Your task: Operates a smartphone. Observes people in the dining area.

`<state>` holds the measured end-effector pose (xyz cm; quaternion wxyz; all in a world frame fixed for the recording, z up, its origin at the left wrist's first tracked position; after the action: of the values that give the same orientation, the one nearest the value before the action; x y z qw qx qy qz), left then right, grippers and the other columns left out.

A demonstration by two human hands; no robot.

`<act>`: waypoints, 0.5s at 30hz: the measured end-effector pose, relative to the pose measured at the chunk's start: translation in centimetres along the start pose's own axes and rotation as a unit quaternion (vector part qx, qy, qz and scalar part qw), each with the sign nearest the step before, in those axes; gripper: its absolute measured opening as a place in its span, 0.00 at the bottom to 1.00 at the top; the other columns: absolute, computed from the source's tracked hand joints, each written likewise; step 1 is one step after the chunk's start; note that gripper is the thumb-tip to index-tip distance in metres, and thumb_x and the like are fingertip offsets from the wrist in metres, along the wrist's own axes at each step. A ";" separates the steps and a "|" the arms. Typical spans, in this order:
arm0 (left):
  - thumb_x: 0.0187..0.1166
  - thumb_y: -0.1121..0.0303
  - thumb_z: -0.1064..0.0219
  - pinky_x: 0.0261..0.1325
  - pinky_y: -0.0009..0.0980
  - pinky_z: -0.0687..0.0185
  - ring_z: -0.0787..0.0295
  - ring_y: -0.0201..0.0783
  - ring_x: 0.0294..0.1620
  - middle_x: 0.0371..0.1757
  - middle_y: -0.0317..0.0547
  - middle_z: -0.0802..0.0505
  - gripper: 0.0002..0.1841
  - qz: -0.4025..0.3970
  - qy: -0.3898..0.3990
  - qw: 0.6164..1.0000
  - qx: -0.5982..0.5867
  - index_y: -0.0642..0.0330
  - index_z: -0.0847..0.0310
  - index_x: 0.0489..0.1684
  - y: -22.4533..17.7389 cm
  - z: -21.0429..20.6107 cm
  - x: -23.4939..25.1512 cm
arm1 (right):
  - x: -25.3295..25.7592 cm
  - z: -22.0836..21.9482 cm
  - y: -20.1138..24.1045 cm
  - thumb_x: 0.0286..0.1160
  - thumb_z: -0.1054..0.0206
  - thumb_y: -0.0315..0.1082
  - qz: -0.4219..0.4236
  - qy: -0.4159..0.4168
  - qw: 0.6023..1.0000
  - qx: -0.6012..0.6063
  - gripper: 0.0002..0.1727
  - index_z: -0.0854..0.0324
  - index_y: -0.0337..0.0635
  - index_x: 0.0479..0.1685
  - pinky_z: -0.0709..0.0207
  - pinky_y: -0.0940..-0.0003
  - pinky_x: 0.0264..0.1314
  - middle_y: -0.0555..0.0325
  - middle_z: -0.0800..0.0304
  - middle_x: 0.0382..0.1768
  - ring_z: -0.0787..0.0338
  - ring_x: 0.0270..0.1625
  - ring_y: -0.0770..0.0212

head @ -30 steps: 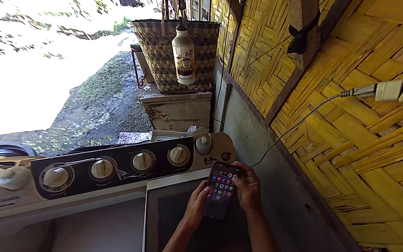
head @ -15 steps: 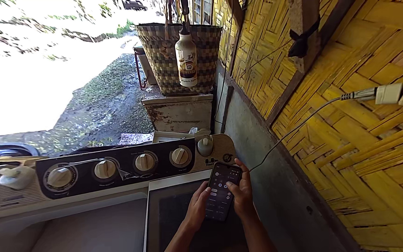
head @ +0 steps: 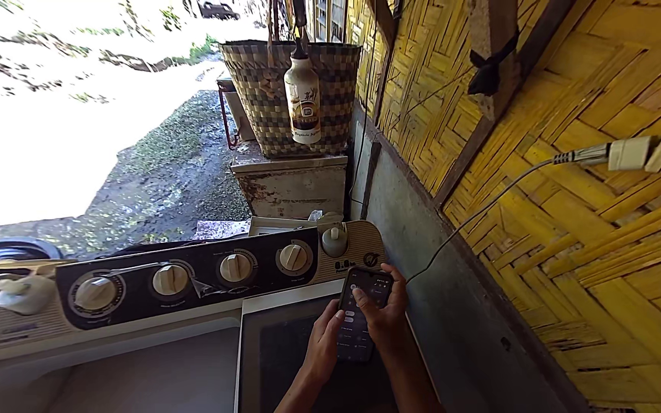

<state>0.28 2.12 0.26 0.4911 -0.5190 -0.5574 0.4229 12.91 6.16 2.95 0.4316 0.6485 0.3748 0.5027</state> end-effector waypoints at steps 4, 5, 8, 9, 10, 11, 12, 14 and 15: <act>0.87 0.56 0.57 0.53 0.23 0.12 0.10 0.20 0.45 0.44 0.33 0.07 0.25 -0.024 -0.006 1.000 0.012 0.67 0.23 0.62 -0.1 -0.2 -0.3 | -0.1 -0.1 0.0 0.59 0.20 0.35 0.028 -0.014 0.999 -0.030 0.43 0.37 0.22 0.74 0.14 0.79 0.54 0.45 0.16 0.59 0.10 0.53 0.73; 0.87 0.56 0.57 0.53 0.23 0.12 0.10 0.20 0.45 0.44 0.33 0.07 0.25 -0.028 -0.007 1.000 0.013 0.67 0.22 0.62 -0.1 -0.2 -0.4 | -0.2 0.0 0.0 0.59 0.21 0.35 0.031 -0.012 0.999 -0.026 0.43 0.37 0.23 0.74 0.14 0.80 0.54 0.45 0.17 0.60 0.10 0.53 0.73; 0.87 0.58 0.57 0.52 0.23 0.11 0.09 0.21 0.45 0.44 0.34 0.07 0.24 -0.022 -0.014 1.000 0.012 0.67 0.22 0.62 -0.2 -0.2 -0.4 | 0.0 0.1 0.0 0.63 0.26 0.36 0.021 0.016 0.999 0.021 0.42 0.40 0.22 0.77 0.13 0.78 0.55 0.44 0.21 0.65 0.11 0.54 0.72; 0.86 0.59 0.58 0.52 0.24 0.11 0.09 0.22 0.45 0.44 0.35 0.07 0.24 -0.013 -0.018 1.000 0.009 0.67 0.23 0.62 -0.2 -0.2 -0.4 | 0.0 0.2 0.0 0.66 0.28 0.36 0.012 0.030 0.999 0.037 0.41 0.41 0.22 0.78 0.14 0.78 0.56 0.43 0.23 0.67 0.11 0.56 0.71; 0.86 0.60 0.58 0.52 0.25 0.11 0.09 0.23 0.45 0.44 0.36 0.07 0.24 -0.004 -0.022 1.000 0.005 0.68 0.23 0.63 -0.2 -0.2 -0.4 | 0.1 0.3 0.0 0.68 0.31 0.36 0.001 0.046 0.998 0.046 0.41 0.42 0.23 0.80 0.15 0.77 0.58 0.42 0.24 0.70 0.12 0.59 0.70; 0.85 0.60 0.59 0.53 0.26 0.11 0.09 0.23 0.45 0.45 0.37 0.07 0.24 0.001 -0.024 1.000 -0.003 0.68 0.24 0.64 -0.2 -0.2 -0.4 | 0.1 0.4 0.0 0.70 0.34 0.36 -0.011 0.060 0.997 0.051 0.41 0.43 0.24 0.82 0.17 0.76 0.61 0.41 0.26 0.73 0.14 0.62 0.69; 0.85 0.60 0.59 0.54 0.26 0.11 0.09 0.24 0.46 0.45 0.37 0.07 0.24 0.006 -0.024 1.000 -0.012 0.68 0.24 0.64 -0.2 -0.2 -0.4 | 0.1 0.5 0.0 0.72 0.35 0.37 -0.021 0.071 0.996 0.056 0.41 0.44 0.25 0.84 0.17 0.75 0.63 0.41 0.27 0.74 0.14 0.64 0.68; 0.84 0.60 0.59 0.53 0.26 0.11 0.09 0.24 0.46 0.46 0.37 0.08 0.25 0.016 -0.029 0.999 -0.027 0.67 0.25 0.65 -0.1 -0.4 -0.4 | -0.1 0.7 0.3 0.74 0.37 0.37 -0.042 0.091 0.993 0.064 0.42 0.48 0.27 0.87 0.18 0.75 0.65 0.40 0.29 0.76 0.15 0.66 0.68; 0.84 0.60 0.59 0.53 0.27 0.10 0.09 0.25 0.46 0.46 0.37 0.08 0.25 0.022 -0.030 0.999 -0.040 0.66 0.25 0.65 -0.1 -0.4 -0.4 | -0.3 0.9 0.5 0.76 0.38 0.37 -0.053 0.099 0.991 0.068 0.42 0.51 0.28 0.89 0.18 0.75 0.66 0.40 0.30 0.78 0.15 0.67 0.68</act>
<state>0.70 1.69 0.41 0.4441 -0.5372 -0.5765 0.4264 13.73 5.57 3.27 0.3733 0.6026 0.4831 0.5139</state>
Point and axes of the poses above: each hand's wrist, its own x-axis towards the middle knuckle, its own z-axis out of the back of the hand, y = z × x, the point moved 3 cm from there along x, towards the middle knuckle
